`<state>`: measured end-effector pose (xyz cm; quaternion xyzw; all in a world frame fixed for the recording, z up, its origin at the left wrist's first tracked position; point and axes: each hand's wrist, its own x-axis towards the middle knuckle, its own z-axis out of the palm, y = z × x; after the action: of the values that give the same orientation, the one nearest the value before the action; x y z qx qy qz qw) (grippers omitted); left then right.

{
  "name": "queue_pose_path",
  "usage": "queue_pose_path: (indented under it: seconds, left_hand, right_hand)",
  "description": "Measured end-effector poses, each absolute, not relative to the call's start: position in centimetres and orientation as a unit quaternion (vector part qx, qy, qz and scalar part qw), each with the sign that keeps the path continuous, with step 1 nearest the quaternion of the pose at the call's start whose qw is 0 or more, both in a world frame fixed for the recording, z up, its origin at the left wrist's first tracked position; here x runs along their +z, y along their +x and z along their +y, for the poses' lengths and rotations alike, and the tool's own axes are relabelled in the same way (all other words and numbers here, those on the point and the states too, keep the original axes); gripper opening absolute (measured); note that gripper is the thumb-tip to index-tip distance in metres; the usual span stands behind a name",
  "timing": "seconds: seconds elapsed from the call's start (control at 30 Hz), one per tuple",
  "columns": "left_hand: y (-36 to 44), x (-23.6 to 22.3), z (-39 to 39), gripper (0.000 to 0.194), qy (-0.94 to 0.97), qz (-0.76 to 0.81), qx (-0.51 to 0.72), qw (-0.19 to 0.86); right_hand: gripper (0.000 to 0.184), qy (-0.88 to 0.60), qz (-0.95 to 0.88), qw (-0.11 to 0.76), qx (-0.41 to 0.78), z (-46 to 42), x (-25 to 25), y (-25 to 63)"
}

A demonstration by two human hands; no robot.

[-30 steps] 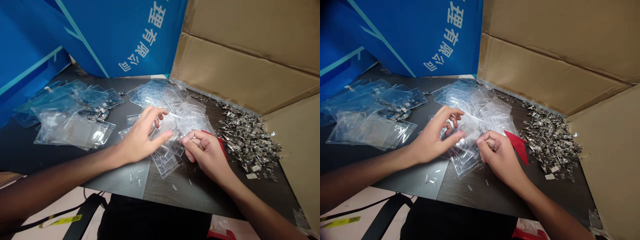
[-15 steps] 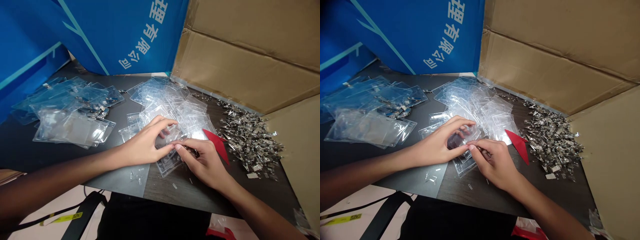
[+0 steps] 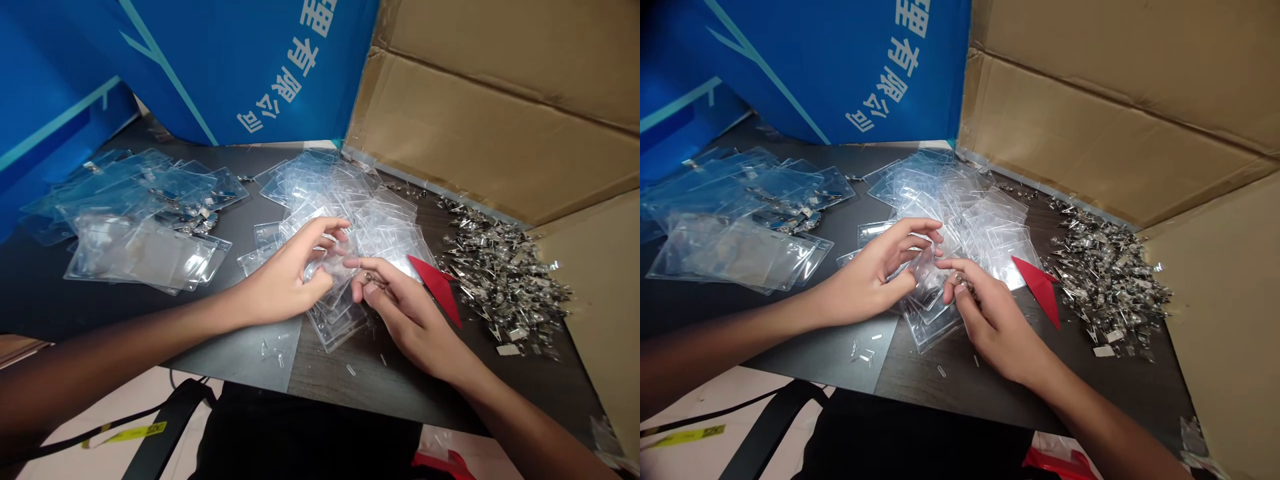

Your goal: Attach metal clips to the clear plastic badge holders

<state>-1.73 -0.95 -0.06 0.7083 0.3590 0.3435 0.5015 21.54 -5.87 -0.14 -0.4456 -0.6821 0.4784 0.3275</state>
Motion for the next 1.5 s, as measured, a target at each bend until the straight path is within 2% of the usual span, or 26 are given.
queue_pose_path:
  seconds: [0.2, 0.3, 0.5, 0.67, 0.93, 1.1, 1.33, 1.5]
  left_hand:
    - [-1.4, 0.0, -1.2, 0.058, 0.695, 0.340, 0.358, 0.523]
    - [-1.3, 0.0, -1.1, 0.059, 0.680, 0.355, 0.355, 0.535]
    - [-1.3, 0.4, -0.8, 0.057, 0.658, 0.369, 0.355, 0.552]
    - [-1.3, 0.3, -0.7, 0.059, 0.658, 0.368, 0.344, 0.560]
    - [-1.3, 0.2, -0.6, 0.057, 0.660, 0.362, 0.345, 0.561]
    - [-1.3, 0.3, -0.6, 0.058, 0.653, 0.365, 0.348, 0.565]
    - [-1.1, 0.0, -0.7, 0.054, 0.673, 0.356, 0.340, 0.552]
    - [-1.2, 0.2, -0.8, 0.057, 0.676, 0.368, 0.336, 0.542]
  right_hand:
    - [0.012, -0.398, -0.618, 0.344, 0.585, -5.8, -0.7, 21.3]
    - [0.024, -0.397, -0.610, 0.306, 0.614, -5.7, -0.4, 21.1]
    - [0.035, -0.457, -0.675, 0.311, 0.489, -5.6, 0.4, 21.5]
    - [0.047, -0.477, -0.631, 0.320, 0.521, -5.8, 0.6, 21.9]
    - [0.028, -0.422, -0.622, 0.318, 0.578, -5.3, -0.1, 22.0]
    - [0.027, -0.395, -0.658, 0.330, 0.550, -5.1, 0.0, 21.8]
    - [0.027, -0.446, -0.659, 0.330, 0.508, -5.2, -0.2, 21.3]
    - [0.036, -0.453, -0.654, 0.320, 0.514, -5.3, -0.2, 21.2]
